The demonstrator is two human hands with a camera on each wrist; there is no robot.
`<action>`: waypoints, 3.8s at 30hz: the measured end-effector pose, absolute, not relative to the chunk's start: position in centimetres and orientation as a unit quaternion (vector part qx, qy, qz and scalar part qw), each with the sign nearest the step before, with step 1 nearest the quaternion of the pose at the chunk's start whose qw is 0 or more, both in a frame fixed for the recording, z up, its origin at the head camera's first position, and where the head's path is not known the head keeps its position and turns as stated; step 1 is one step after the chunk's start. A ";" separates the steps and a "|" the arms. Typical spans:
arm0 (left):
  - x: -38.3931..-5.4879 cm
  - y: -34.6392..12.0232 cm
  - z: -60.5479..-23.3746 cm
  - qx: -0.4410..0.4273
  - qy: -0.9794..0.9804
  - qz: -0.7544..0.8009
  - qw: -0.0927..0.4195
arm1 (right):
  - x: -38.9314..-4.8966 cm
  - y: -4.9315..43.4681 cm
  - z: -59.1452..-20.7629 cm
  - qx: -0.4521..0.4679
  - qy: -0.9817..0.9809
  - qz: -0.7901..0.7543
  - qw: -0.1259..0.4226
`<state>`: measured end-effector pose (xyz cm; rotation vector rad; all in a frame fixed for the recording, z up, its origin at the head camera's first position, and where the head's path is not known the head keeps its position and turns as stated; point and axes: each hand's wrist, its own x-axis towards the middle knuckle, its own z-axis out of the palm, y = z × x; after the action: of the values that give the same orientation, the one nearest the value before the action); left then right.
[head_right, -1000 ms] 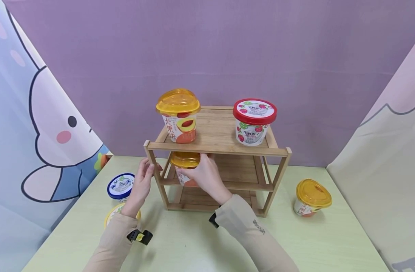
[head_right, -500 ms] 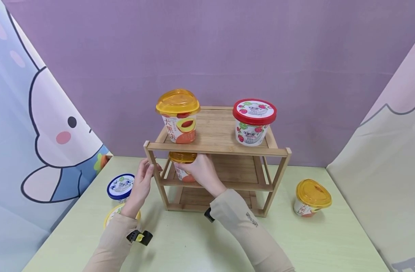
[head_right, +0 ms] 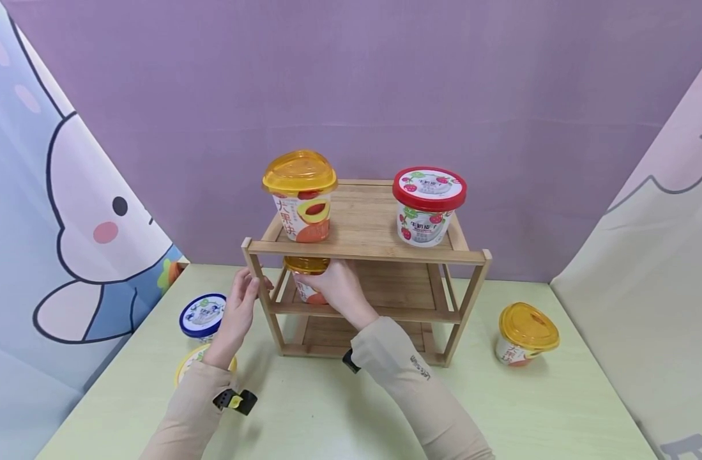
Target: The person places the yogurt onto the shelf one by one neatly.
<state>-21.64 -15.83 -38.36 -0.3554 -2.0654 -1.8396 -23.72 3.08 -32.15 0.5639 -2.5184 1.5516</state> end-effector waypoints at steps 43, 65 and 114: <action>-20.0 -15.1 -36.3 -0.117 -0.736 -0.646 0.168 | -20.8 5.1 -33.0 0.133 -0.839 0.524 0.062; -20.4 -15.2 -36.8 -0.120 -0.736 -0.644 0.172 | -17.4 9.5 -35.2 0.129 -0.851 0.477 0.179; -21.7 -15.7 -38.7 -0.146 -0.719 -0.654 0.185 | -13.6 24.0 -41.4 0.083 -0.889 0.360 0.272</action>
<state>-21.67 -15.74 -38.67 -0.4123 -2.0252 -1.8426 -13.55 24.00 -41.44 0.2223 -2.3933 0.9687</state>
